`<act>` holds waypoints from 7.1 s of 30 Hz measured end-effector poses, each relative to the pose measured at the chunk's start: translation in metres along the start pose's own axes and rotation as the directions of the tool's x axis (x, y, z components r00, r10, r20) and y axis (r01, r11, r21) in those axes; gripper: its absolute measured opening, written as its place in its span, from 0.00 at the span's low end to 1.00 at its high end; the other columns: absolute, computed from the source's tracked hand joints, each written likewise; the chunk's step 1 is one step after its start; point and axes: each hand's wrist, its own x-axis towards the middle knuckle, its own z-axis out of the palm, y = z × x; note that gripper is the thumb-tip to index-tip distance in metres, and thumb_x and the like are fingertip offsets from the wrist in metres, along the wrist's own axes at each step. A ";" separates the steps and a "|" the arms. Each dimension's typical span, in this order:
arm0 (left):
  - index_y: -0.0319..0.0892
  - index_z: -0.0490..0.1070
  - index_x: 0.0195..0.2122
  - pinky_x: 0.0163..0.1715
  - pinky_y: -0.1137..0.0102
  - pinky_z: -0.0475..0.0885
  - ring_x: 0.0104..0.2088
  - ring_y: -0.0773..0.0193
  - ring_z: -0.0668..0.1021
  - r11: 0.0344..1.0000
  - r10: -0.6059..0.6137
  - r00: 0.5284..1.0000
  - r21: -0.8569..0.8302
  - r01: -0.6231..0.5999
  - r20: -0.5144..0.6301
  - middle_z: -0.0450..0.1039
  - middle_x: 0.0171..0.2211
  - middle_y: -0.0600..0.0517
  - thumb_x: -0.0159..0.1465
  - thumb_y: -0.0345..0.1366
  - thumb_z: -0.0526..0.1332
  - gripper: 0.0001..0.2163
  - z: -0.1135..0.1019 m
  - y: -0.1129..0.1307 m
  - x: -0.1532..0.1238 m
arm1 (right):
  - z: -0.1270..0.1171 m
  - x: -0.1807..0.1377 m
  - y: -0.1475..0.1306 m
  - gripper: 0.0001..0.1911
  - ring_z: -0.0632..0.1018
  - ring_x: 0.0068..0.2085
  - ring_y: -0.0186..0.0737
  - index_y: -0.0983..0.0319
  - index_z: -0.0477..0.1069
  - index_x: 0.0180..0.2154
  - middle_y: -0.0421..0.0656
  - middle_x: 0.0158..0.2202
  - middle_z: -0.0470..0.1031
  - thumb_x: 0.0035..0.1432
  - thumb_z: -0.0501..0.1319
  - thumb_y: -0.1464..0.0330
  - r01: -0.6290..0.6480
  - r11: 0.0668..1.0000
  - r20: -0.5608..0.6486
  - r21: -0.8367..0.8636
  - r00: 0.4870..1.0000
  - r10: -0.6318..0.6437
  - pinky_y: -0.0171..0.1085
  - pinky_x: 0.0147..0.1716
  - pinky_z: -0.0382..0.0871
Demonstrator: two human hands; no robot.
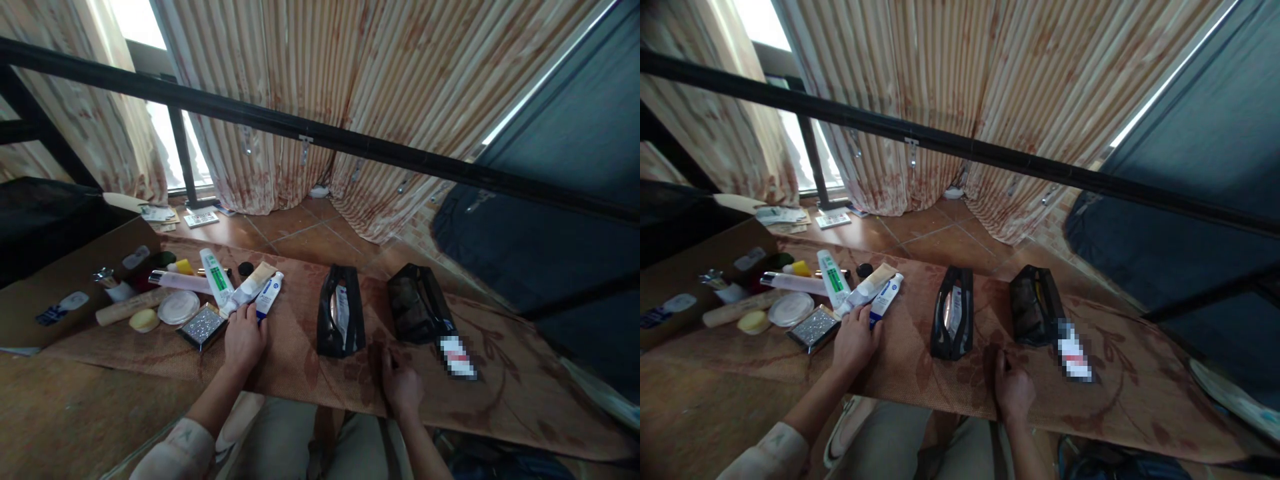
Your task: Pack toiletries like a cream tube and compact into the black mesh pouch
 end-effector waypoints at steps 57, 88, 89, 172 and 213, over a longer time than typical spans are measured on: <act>0.42 0.51 0.61 0.38 0.66 0.71 0.41 0.57 0.79 0.834 0.245 0.935 -0.547 -0.069 0.257 0.76 0.39 0.48 0.61 0.38 0.58 0.28 0.033 0.092 -0.034 | -0.001 -0.018 -0.024 0.19 0.77 0.33 0.40 0.58 0.76 0.33 0.45 0.31 0.78 0.62 0.50 0.58 -0.004 0.988 -0.116 0.155 0.993 0.022 0.33 0.28 0.59; 0.40 0.53 0.60 0.44 0.66 0.71 0.47 0.56 0.77 0.799 0.305 0.934 -0.583 -0.145 0.186 0.74 0.47 0.45 0.58 0.31 0.58 0.28 0.038 0.088 -0.040 | 0.002 -0.087 -0.086 0.16 0.76 0.34 0.39 0.63 0.72 0.41 0.44 0.33 0.78 0.55 0.57 0.60 0.037 0.524 0.057 0.851 0.985 -0.161 0.34 0.33 0.67; 0.40 0.53 0.60 0.45 0.66 0.71 0.47 0.56 0.76 0.795 0.310 0.932 -0.588 -0.147 0.186 0.73 0.47 0.45 0.58 0.31 0.58 0.28 0.039 0.087 -0.040 | 0.002 -0.087 -0.088 0.16 0.76 0.34 0.38 0.63 0.72 0.40 0.43 0.32 0.77 0.55 0.58 0.60 0.035 0.504 0.057 0.863 0.985 -0.164 0.34 0.33 0.67; 0.43 0.70 0.37 0.32 0.73 0.63 0.36 0.62 0.77 0.826 0.403 0.886 -0.508 -0.245 0.228 0.76 0.35 0.49 0.65 0.38 0.52 0.09 0.029 0.086 -0.043 | -0.057 -0.082 -0.125 0.15 0.59 0.14 0.23 0.65 0.72 0.25 0.34 0.16 0.65 0.46 0.65 0.59 -0.236 -0.035 0.234 0.971 0.970 -0.066 0.27 0.12 0.48; 0.43 0.65 0.44 0.36 0.68 0.66 0.39 0.58 0.77 0.889 0.222 0.934 -0.452 -0.076 0.280 0.75 0.38 0.49 0.59 0.38 0.59 0.13 0.024 0.091 -0.045 | -0.035 -0.084 -0.088 0.17 0.60 0.16 0.25 0.64 0.71 0.26 0.35 0.18 0.65 0.49 0.63 0.55 -0.219 0.143 0.219 0.965 0.976 0.016 0.28 0.15 0.50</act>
